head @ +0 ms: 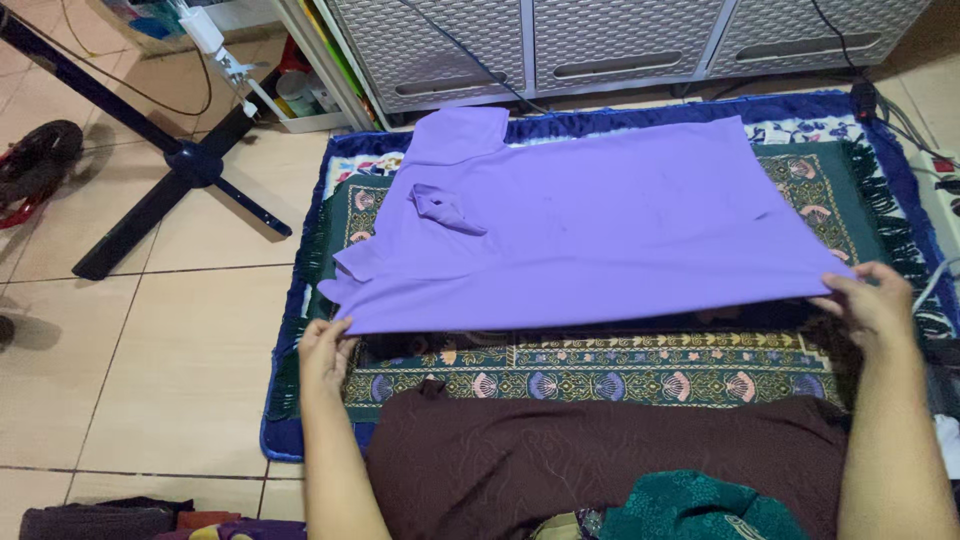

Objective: The person irons a purple polo shirt on a mat on the floor, sprays it with liquid, folds the shirt into a rectangle, and then begins to spread out a green patterned garment.

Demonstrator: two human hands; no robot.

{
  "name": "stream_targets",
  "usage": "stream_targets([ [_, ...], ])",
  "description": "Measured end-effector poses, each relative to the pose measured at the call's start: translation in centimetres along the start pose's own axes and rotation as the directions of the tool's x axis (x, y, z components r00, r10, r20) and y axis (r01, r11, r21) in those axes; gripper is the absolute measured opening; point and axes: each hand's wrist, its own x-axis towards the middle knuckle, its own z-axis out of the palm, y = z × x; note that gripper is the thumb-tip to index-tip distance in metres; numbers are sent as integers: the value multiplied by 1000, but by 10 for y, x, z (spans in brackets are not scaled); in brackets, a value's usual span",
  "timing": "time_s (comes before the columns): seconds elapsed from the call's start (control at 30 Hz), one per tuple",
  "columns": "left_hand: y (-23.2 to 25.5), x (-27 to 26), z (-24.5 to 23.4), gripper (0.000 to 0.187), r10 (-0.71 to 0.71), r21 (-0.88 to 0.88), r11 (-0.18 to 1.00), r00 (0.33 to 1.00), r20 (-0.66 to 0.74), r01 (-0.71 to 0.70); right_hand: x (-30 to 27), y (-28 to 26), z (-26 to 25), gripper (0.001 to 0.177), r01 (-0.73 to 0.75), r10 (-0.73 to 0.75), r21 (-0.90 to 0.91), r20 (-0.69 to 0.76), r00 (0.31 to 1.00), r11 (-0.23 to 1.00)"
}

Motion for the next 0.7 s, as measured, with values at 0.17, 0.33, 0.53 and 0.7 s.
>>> stream_targets([
  [0.17, 10, -22, -15, 32, 89, -6, 996, 996, -5, -89, -23, -5, -42, 26, 38, -41, 27, 95, 995, 999],
  [0.33, -44, -49, -28, 22, -228, 182, 956, 973, -30, 230, -71, 35, -34, 26, -308, 316, -154, 34, 948, 939],
  [0.53, -59, -51, -28, 33, -5, 158, 987, 991, -134, 26, -73, 36, -28, 23, -292, 297, -210, -10, 955, 933],
  [0.7, -49, -68, -20, 34, 117, 312, 949, 975, -188, -53, -75, 31, -31, 32, -100, 45, -606, -105, 993, 789],
])
